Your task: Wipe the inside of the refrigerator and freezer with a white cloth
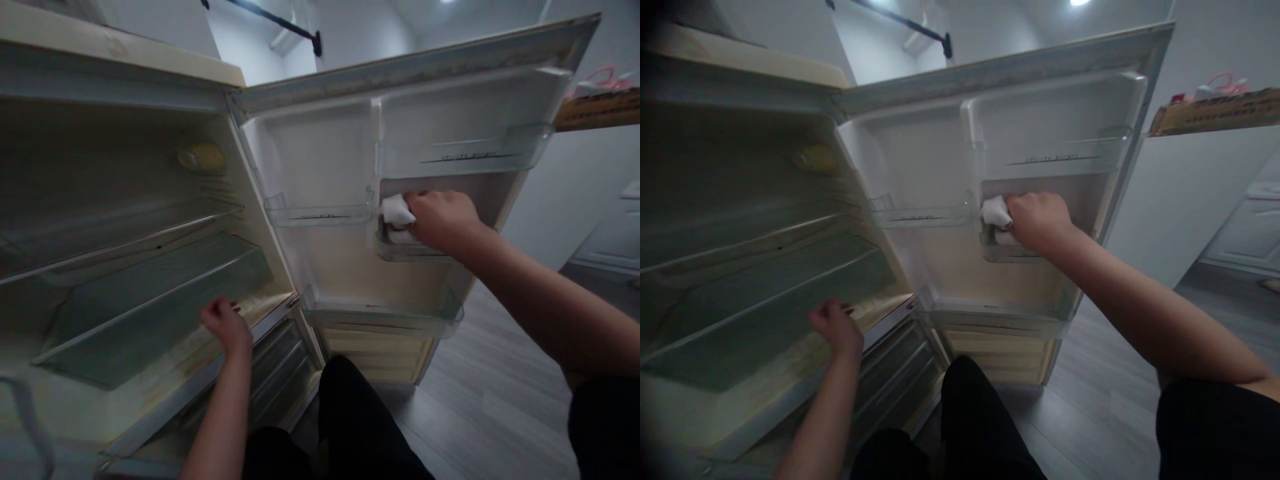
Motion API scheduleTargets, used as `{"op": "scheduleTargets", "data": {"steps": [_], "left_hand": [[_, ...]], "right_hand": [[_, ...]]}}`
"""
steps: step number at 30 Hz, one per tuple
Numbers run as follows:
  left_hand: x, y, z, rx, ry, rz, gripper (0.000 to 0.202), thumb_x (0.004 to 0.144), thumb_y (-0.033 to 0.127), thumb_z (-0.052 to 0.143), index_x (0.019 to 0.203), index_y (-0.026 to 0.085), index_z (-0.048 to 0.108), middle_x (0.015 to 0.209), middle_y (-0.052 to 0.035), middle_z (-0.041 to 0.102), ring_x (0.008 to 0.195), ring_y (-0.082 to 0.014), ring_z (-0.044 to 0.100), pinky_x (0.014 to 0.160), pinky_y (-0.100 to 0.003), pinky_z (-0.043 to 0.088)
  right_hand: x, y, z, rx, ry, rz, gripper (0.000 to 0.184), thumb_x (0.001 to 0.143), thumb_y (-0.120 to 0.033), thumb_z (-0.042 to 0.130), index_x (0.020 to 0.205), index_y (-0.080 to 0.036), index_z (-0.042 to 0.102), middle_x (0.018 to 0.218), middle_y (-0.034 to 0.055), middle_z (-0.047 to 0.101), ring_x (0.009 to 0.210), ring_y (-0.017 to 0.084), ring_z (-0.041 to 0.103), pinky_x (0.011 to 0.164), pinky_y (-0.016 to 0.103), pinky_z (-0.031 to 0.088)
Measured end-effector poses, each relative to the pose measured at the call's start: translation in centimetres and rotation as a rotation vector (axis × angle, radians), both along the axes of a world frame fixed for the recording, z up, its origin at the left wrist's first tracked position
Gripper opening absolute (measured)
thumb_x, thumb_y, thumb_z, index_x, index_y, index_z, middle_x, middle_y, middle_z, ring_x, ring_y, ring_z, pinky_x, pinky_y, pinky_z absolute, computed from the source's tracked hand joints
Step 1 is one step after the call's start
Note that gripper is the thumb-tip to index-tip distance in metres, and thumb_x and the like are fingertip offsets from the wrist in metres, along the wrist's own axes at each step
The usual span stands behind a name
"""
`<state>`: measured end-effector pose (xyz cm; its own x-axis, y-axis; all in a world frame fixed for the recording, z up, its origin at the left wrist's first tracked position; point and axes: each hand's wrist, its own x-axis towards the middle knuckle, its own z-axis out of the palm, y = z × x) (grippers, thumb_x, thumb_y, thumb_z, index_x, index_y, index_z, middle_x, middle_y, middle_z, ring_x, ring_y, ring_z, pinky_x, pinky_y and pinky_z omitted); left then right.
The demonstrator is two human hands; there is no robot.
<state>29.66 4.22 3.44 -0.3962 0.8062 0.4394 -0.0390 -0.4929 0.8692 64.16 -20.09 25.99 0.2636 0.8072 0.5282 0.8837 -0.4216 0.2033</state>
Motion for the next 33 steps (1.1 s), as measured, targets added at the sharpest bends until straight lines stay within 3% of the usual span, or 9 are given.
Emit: {"op": "scheduleTargets", "data": {"steps": [2, 5, 7, 10, 15, 18, 21, 28, 33], "left_hand": [[3.4, -2.9, -0.1, 0.199, 0.256, -0.056, 0.023, 0.095, 0.043, 0.057, 0.093, 0.021, 0.059, 0.086, -0.0007, 0.058, 0.081, -0.0173, 0.059, 0.080, -0.035, 0.052], [8.1, -7.3, -0.2, 0.542, 0.886, -0.368, 0.023, 0.096, 0.045, 0.056, 0.094, 0.023, 0.064, 0.096, -0.0067, 0.067, 0.097, -0.0243, 0.063, 0.091, -0.041, 0.050], [10.3, -9.1, -0.5, 0.613, 1.203, -0.495, 0.026, 0.097, 0.047, 0.057, 0.101, 0.023, 0.067, 0.103, -0.0097, 0.070, 0.104, -0.0272, 0.065, 0.094, -0.043, 0.050], [12.3, -10.0, -1.1, 0.575, 1.433, -0.473, 0.033, 0.098, 0.049, 0.056, 0.107, 0.020, 0.068, 0.106, -0.0130, 0.072, 0.105, -0.0296, 0.067, 0.096, -0.044, 0.050], [13.4, -10.1, -1.3, 0.491, 1.533, -0.437, 0.042, 0.098, 0.056, 0.052, 0.107, 0.019, 0.068, 0.104, -0.0113, 0.075, 0.107, -0.0292, 0.069, 0.103, -0.043, 0.048], [13.9, -10.3, -1.0, 0.479, 1.530, -0.428, 0.044, 0.099, 0.058, 0.049, 0.104, 0.018, 0.068, 0.104, -0.0097, 0.075, 0.104, -0.0266, 0.069, 0.112, -0.043, 0.043], [14.4, -10.4, -1.1, 0.477, 1.513, -0.430, 0.046, 0.100, 0.059, 0.045, 0.100, 0.019, 0.067, 0.101, -0.0084, 0.075, 0.101, -0.0250, 0.070, 0.115, -0.042, 0.041], [14.7, -10.2, -1.4, 0.509, 1.475, -0.423, 0.052, 0.097, 0.066, 0.046, 0.095, 0.018, 0.067, 0.094, -0.0094, 0.074, 0.096, -0.0257, 0.069, 0.113, -0.044, 0.042], [15.1, -10.0, -1.7, 0.543, 1.472, -0.369, 0.044, 0.099, 0.057, 0.048, 0.097, 0.019, 0.068, 0.094, -0.0099, 0.074, 0.097, -0.0251, 0.069, 0.113, -0.043, 0.042]], "right_hand": [[0.3, 1.9, 0.6, -0.017, 0.099, -0.021, 0.034, 0.091, -0.040, 0.056, 0.103, -0.014, 0.075, 0.092, 0.0171, 0.072, 0.083, 0.028, 0.067, 0.070, 0.034, 0.047], [0.9, 4.1, 1.4, 0.029, 0.236, 0.091, 0.034, 0.093, -0.035, 0.050, 0.107, -0.017, 0.076, 0.100, 0.0151, 0.074, 0.089, 0.027, 0.068, 0.073, 0.034, 0.049], [1.5, 4.9, 1.3, 0.118, 0.361, 0.248, 0.033, 0.093, -0.027, 0.046, 0.106, -0.016, 0.075, 0.102, 0.0125, 0.073, 0.091, 0.025, 0.067, 0.076, 0.033, 0.050], [2.9, 5.0, 0.4, 0.284, 0.616, 0.485, 0.032, 0.097, -0.031, 0.045, 0.104, -0.014, 0.071, 0.092, 0.0083, 0.071, 0.083, 0.019, 0.064, 0.074, 0.031, 0.052], [6.2, 3.5, -1.4, 0.389, 0.569, 0.549, 0.033, 0.096, -0.039, 0.051, 0.111, -0.016, 0.069, 0.111, 0.0115, 0.067, 0.105, 0.025, 0.065, 0.088, 0.038, 0.056], [8.0, 1.8, -2.0, 0.212, 0.348, 0.293, 0.055, 0.089, -0.030, 0.062, 0.140, -0.011, 0.057, 0.153, 0.0208, 0.044, 0.144, 0.041, 0.038, 0.114, 0.053, 0.040], [9.2, 0.1, -1.9, 0.047, 0.182, 0.060, 0.078, 0.088, -0.027, 0.065, 0.153, 0.006, 0.035, 0.160, 0.0330, 0.025, 0.151, 0.049, 0.019, 0.123, 0.057, 0.022], [7.7, 1.4, -0.6, -0.141, 0.274, -0.156, 0.063, 0.095, -0.050, 0.057, 0.136, -0.001, 0.056, 0.142, 0.0325, 0.044, 0.123, 0.044, 0.056, 0.099, 0.052, 0.046], [4.9, 4.9, -1.2, -0.252, 0.332, 0.154, 0.043, 0.097, -0.044, 0.048, 0.124, -0.017, 0.068, 0.124, 0.0155, 0.066, 0.105, 0.028, 0.066, 0.092, 0.037, 0.051]]}}
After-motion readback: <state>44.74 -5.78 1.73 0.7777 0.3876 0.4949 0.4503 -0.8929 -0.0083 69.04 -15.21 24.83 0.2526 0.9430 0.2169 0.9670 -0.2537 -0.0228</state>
